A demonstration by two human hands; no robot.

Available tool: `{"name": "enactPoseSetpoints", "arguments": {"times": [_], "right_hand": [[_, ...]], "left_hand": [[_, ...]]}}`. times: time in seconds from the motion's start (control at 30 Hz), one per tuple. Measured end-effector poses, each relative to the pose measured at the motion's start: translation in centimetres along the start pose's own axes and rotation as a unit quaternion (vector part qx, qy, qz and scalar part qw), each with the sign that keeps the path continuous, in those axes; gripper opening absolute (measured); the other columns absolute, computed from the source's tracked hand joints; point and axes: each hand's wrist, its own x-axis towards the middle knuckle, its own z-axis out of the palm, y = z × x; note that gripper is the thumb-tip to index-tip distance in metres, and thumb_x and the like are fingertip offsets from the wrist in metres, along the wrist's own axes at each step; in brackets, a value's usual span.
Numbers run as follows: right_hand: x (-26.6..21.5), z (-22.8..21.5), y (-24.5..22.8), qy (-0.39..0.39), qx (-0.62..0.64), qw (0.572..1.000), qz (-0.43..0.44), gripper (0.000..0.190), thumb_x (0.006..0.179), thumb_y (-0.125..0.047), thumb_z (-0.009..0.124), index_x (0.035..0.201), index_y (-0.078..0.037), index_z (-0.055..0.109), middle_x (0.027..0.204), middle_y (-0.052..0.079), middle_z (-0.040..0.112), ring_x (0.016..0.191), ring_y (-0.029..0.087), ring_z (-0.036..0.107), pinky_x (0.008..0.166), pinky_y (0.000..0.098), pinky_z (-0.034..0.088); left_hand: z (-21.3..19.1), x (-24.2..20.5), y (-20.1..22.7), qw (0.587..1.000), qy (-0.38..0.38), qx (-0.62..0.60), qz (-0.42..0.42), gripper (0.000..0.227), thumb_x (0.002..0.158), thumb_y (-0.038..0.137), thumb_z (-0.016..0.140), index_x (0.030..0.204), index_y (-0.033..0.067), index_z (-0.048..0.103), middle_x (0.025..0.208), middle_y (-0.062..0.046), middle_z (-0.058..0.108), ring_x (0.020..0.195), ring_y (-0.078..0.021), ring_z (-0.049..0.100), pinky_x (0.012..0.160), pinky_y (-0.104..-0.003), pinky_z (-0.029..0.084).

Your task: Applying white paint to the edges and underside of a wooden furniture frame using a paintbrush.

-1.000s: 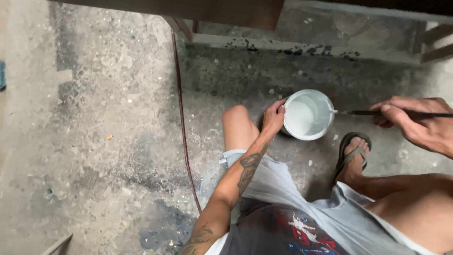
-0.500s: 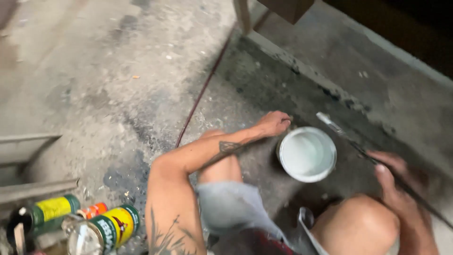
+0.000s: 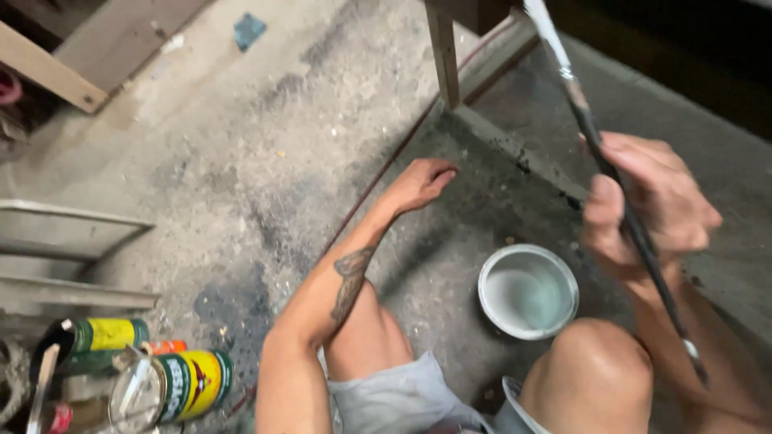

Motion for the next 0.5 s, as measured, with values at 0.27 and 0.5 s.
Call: {"name": "enactPoseSetpoints", "arguments": {"times": [0.27,0.5], "right_hand": [[3.5,2.4,0.7,-0.002,-0.077,0.994,-0.077,0.028,0.116,-0.001,0.056,0.119,0.023,0.068,0.107,0.036,0.074,0.095,0.050,0.074,0.089,0.0519,0.060],[4.3,2.9,0.7,-0.019,-0.070,0.994,-0.085,0.029,0.117,-0.002,0.054,0.121,0.025,0.065,0.107,0.039,0.074,0.099,0.053,0.072,0.092,0.0556,0.058]], "left_hand": [[0.9,0.8,-0.1,0.999,-0.014,0.007,0.030,0.035,0.105,0.022,0.046,0.110,-0.0012,0.071,0.110,-0.018,0.076,0.100,-0.0382,0.071,0.078,-0.046,0.049],[1.5,1.3,-1.3,0.999,-0.035,-0.010,0.005,0.036,0.106,0.023,0.048,0.121,-0.0013,0.070,0.122,-0.019,0.073,0.109,-0.0376,0.069,0.083,-0.047,0.053]]}}
